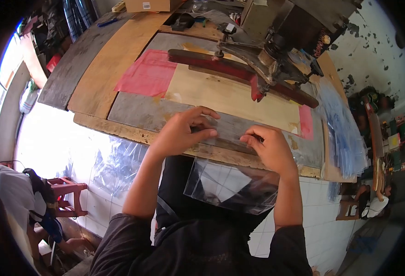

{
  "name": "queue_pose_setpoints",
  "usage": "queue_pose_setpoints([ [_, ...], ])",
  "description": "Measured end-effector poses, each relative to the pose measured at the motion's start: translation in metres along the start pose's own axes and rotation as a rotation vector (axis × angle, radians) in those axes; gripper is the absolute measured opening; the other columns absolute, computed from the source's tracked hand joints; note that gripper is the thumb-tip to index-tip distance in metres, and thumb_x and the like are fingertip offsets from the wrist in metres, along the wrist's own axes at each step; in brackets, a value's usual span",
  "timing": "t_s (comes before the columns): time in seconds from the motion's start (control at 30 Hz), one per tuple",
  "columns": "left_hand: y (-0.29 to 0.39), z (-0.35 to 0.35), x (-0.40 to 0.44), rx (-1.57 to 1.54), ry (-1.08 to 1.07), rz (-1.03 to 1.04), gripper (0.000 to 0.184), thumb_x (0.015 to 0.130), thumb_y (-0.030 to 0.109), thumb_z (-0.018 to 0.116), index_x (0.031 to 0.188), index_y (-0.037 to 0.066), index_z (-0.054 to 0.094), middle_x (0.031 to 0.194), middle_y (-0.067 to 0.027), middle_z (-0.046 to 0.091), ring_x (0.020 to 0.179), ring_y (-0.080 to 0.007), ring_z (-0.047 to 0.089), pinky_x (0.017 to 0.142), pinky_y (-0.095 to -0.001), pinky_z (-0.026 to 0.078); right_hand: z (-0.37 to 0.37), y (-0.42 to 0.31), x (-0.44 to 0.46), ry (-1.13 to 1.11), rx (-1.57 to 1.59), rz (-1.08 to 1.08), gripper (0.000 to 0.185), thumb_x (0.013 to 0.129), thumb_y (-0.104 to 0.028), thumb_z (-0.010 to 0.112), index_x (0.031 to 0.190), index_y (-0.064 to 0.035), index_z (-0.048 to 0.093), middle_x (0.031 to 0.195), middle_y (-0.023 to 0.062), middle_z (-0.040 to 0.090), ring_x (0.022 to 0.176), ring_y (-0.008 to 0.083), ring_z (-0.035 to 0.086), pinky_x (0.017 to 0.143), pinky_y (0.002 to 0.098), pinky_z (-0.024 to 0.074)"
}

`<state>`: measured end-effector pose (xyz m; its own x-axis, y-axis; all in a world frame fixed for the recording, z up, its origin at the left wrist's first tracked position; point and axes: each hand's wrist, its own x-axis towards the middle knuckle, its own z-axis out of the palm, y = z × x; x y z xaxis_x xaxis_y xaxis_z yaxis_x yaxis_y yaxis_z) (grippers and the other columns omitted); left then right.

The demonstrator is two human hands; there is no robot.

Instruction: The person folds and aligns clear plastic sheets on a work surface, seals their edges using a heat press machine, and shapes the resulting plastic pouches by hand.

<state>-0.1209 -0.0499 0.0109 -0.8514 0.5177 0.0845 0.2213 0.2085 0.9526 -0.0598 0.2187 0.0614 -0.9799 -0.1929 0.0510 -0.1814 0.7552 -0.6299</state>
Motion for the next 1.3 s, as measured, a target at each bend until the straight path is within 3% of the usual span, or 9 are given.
queue_pose_setpoints([
  [0.1,-0.005,0.002,0.000,-0.139,0.004,0.070,0.036,0.101,0.013,0.078,0.133,0.002,0.066,0.099,-0.0083,0.083,0.097,-0.0104,0.074,0.087,-0.0293,0.055,-0.006,-0.002,0.004,-0.064,0.100,0.098,0.015,0.099,-0.014,0.075,0.101,0.0012,0.076,0.088,0.0123,0.078,0.080,0.0241,0.074,0.074,0.0371,0.0542],
  [0.17,-0.004,0.001,0.000,-0.122,0.001,0.063,0.032,0.104,0.017,0.074,0.132,0.003,0.067,0.099,-0.0105,0.083,0.099,-0.0170,0.078,0.089,-0.0321,0.056,-0.007,-0.001,0.005,-0.084,0.109,0.124,0.014,0.100,-0.012,0.075,0.102,0.0018,0.076,0.089,0.0113,0.079,0.081,0.0217,0.075,0.075,0.0352,0.0548],
  [0.23,-0.006,0.000,0.000,-0.117,0.001,0.072,0.032,0.104,0.015,0.074,0.132,0.002,0.066,0.101,-0.0103,0.083,0.100,-0.0143,0.076,0.089,-0.0310,0.056,-0.005,0.004,0.006,-0.061,0.181,0.117,0.013,0.100,-0.010,0.075,0.104,0.0020,0.076,0.091,0.0105,0.080,0.083,0.0186,0.075,0.076,0.0335,0.0561],
  [0.4,-0.007,0.001,0.000,-0.106,-0.002,0.064,0.032,0.106,0.015,0.072,0.133,-0.001,0.067,0.104,-0.0104,0.083,0.100,-0.0120,0.075,0.086,-0.0297,0.057,-0.007,0.005,0.007,-0.083,0.183,0.110,0.013,0.101,-0.009,0.074,0.107,0.0028,0.077,0.094,0.0116,0.081,0.086,0.0185,0.077,0.077,0.0333,0.0572],
  [0.67,-0.010,0.003,0.004,-0.156,0.006,-0.023,0.025,0.106,0.016,0.073,0.119,-0.005,0.075,0.106,-0.0094,0.082,0.099,-0.0117,0.076,0.086,-0.0290,0.059,-0.010,0.006,0.006,-0.078,0.186,0.093,0.015,0.101,-0.009,0.074,0.108,0.0031,0.077,0.095,0.0115,0.081,0.086,0.0189,0.077,0.077,0.0335,0.0578],
  [1.3,-0.004,0.002,0.002,-0.047,0.053,-0.038,0.027,0.103,0.020,0.076,0.115,-0.004,0.079,0.101,-0.0102,0.083,0.093,-0.0117,0.075,0.086,-0.0296,0.058,-0.012,0.002,0.004,-0.067,0.162,0.057,0.014,0.099,-0.008,0.075,0.109,0.0023,0.076,0.095,0.0119,0.081,0.087,0.0197,0.076,0.080,0.0345,0.0581],
])
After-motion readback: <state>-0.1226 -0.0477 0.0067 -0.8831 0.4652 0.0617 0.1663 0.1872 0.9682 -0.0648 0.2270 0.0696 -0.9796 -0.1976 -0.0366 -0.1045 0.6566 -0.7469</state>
